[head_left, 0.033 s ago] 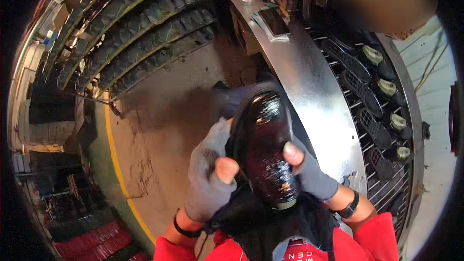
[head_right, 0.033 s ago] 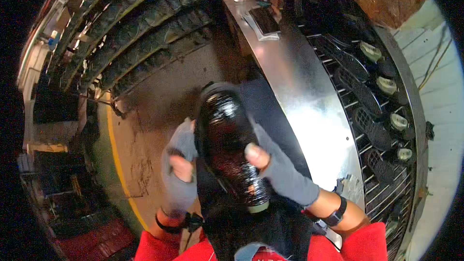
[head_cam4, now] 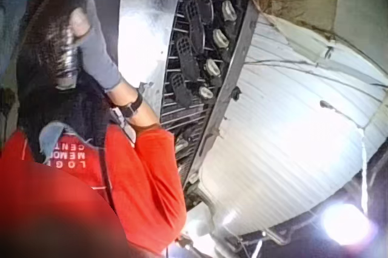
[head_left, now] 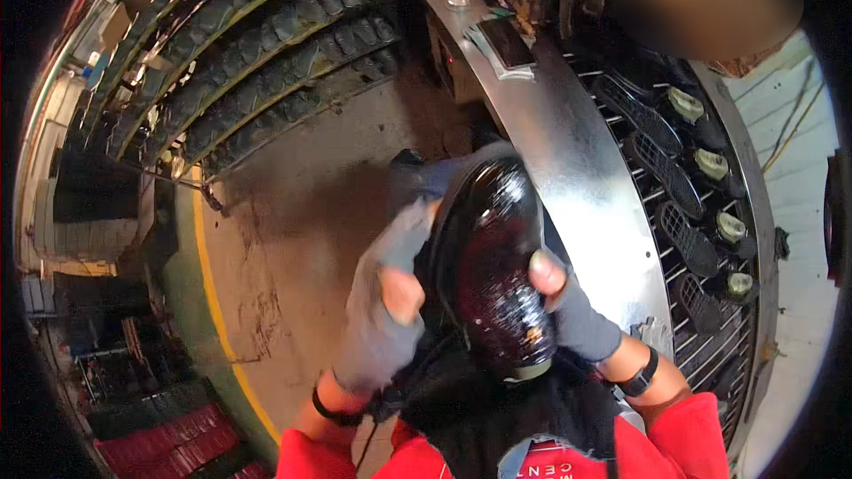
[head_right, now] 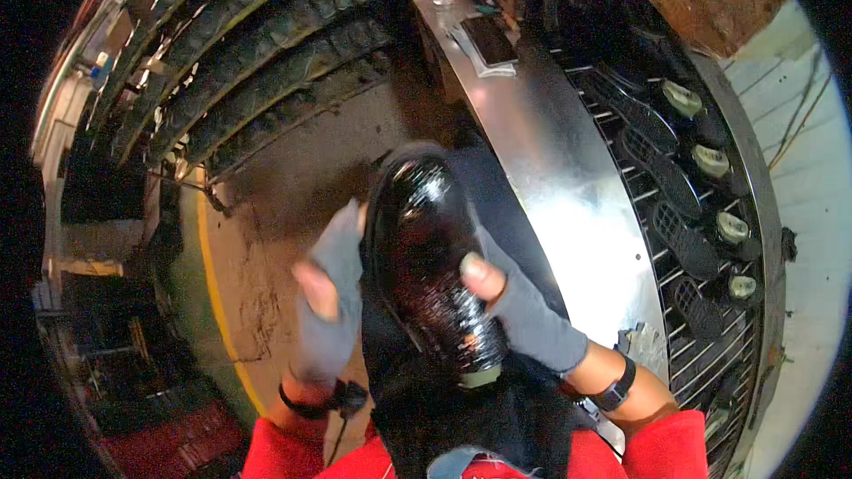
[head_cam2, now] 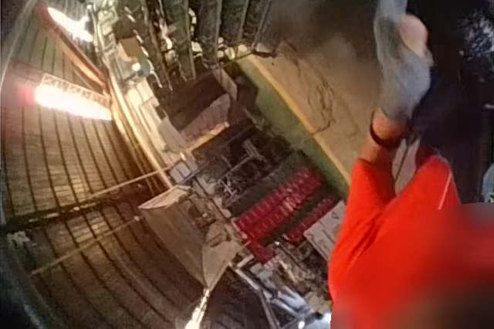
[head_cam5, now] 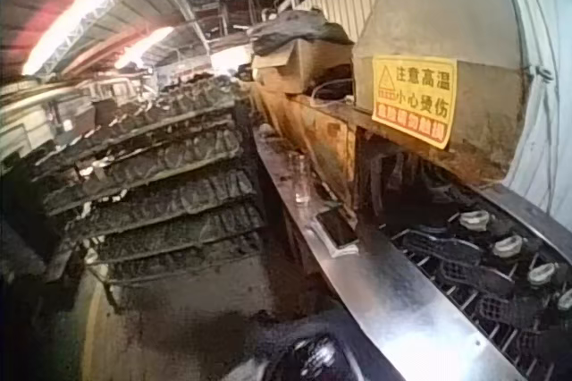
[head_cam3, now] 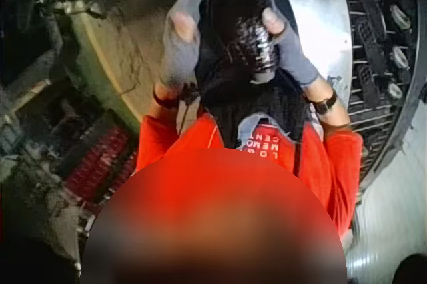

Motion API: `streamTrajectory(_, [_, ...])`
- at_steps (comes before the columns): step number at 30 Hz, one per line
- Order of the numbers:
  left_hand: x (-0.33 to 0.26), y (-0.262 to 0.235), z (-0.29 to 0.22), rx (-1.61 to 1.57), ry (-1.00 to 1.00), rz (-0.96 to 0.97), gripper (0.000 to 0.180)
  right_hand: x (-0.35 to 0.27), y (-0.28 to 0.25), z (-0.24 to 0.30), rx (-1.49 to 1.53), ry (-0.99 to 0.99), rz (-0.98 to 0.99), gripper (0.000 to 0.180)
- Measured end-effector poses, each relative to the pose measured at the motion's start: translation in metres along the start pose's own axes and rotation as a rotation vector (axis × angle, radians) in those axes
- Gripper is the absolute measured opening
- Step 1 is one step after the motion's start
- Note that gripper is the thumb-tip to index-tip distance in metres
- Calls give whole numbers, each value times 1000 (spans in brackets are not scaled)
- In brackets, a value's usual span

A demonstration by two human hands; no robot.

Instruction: Inspect glossy shoe uppers and soles before placing them on a conveyor belt in a manufacturing facility.

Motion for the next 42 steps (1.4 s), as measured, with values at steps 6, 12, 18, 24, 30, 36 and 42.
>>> streamTrajectory(6, [82,11,4,-216,-123,341,53,11,-18,-5,310,125,216,57])
streamTrajectory(12, [70,12,31,7,-88,204,46,1,-41,-41,322,194,126,55])
streamTrajectory(18, [59,-14,63,-128,-137,109,34,-24,-46,-39,263,224,46,84])
streamTrajectory(24, [-3,-7,95,-115,98,-388,57,-55,-49,-43,-391,414,-172,75])
streamTrajectory(30, [60,-41,108,267,239,-240,62,11,-58,-58,43,265,-264,29])
streamTrajectory(36, [-18,-45,157,-513,-603,-301,71,62,-68,-83,202,179,-223,33])
streamTrajectory(42, [-45,-69,200,-6,-289,-231,58,54,-81,-84,-308,203,-348,27])
Point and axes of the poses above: each hand's wrist, its own x-axis towards the middle knuckle, its own y-axis out of the palm, z = x × y, the point moved 3 cm from there along x, towards the middle knuckle, and after that the axes turned 10 degrees about -x, right-handed, at the moved point
